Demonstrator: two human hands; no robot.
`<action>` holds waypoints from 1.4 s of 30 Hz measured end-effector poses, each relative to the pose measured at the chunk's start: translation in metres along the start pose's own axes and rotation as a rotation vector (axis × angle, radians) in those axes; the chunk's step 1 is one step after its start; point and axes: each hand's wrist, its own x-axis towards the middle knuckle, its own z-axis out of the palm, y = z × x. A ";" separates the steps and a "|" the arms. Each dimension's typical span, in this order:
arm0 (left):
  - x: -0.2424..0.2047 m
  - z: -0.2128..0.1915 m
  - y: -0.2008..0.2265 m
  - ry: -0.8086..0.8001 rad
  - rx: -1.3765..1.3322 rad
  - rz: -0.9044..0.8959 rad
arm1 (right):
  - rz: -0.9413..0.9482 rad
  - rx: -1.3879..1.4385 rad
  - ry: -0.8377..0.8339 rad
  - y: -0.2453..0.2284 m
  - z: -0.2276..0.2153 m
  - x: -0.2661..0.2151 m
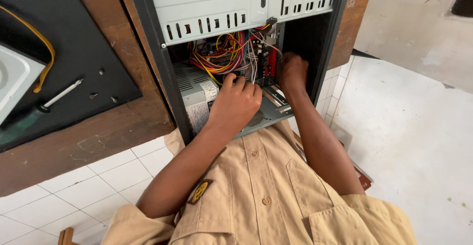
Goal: The person connects multiple internal cables inside an open desktop computer case. They route and plug in power and data cables to the motherboard and power supply, then organize the wiring within the chassis.
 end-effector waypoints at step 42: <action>0.003 -0.011 -0.001 0.107 -0.008 -0.011 | 0.117 0.061 0.037 -0.015 -0.004 -0.003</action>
